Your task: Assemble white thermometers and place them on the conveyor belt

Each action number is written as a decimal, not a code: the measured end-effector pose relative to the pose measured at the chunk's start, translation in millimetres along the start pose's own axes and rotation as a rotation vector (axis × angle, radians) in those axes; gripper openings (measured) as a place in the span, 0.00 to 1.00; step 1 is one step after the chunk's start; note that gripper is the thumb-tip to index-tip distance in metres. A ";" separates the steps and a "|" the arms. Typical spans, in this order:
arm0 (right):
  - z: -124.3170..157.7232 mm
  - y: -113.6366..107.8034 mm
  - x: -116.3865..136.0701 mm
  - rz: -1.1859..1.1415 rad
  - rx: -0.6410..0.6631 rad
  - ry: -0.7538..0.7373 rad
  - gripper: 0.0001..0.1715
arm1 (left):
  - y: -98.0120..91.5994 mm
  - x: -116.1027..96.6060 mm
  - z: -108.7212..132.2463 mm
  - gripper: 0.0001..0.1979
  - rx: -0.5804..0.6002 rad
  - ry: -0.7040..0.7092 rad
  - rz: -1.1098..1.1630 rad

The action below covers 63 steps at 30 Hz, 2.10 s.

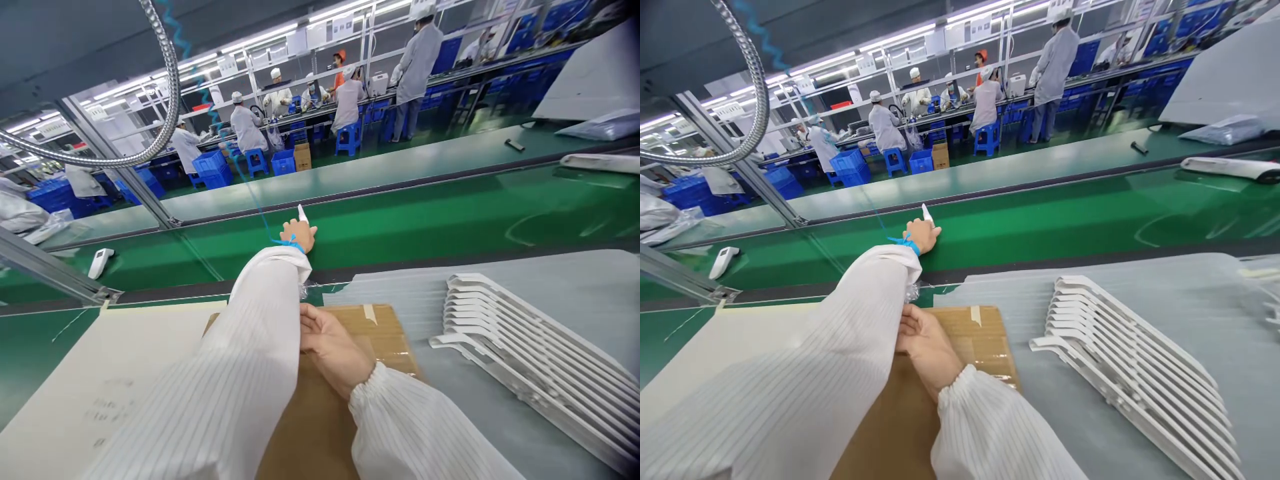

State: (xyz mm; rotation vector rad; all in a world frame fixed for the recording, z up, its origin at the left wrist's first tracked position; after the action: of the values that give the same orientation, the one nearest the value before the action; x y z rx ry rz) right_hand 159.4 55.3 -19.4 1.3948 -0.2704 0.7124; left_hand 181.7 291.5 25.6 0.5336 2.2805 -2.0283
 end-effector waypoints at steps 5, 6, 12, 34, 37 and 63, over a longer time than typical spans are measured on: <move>-1.1 -4.7 -1.1 0.014 0.003 0.009 0.23 | -35.7 51.7 23.9 0.14 -0.102 -0.108 0.078; -1.4 -6.4 -1.0 0.014 -0.003 0.002 0.23 | -47.9 62.7 32.8 0.14 -0.135 -0.126 0.106; 0.9 -5.1 4.0 0.013 -0.010 -0.052 0.23 | -114.2 112.9 121.2 0.16 -0.224 -0.151 0.574; 28.1 22.5 41.7 1.082 0.056 -0.620 0.07 | -31.1 79.9 270.1 0.38 0.384 -0.008 1.109; 37.6 34.3 43.7 1.325 0.082 -0.785 0.05 | -40.2 89.3 269.2 0.40 0.293 0.014 0.818; -26.4 16.6 77.6 1.809 -0.375 -0.579 0.04 | -56.6 112.2 250.4 0.05 0.213 -0.331 1.253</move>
State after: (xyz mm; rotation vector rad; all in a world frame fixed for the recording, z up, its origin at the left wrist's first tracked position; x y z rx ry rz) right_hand 202.8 103.7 33.3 0.6321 -2.1417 1.5118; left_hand 11.8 69.0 15.2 1.1311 1.0047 -1.4664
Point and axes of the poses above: each hand's wrist, its own z-axis away from the middle knuckle, its own y-axis out of the palm, x = y × z, the point moved 8 cm from there along -z, towards the middle knuckle, and after that the axes turned 13 degrees about -z, right-handed, at the moved point
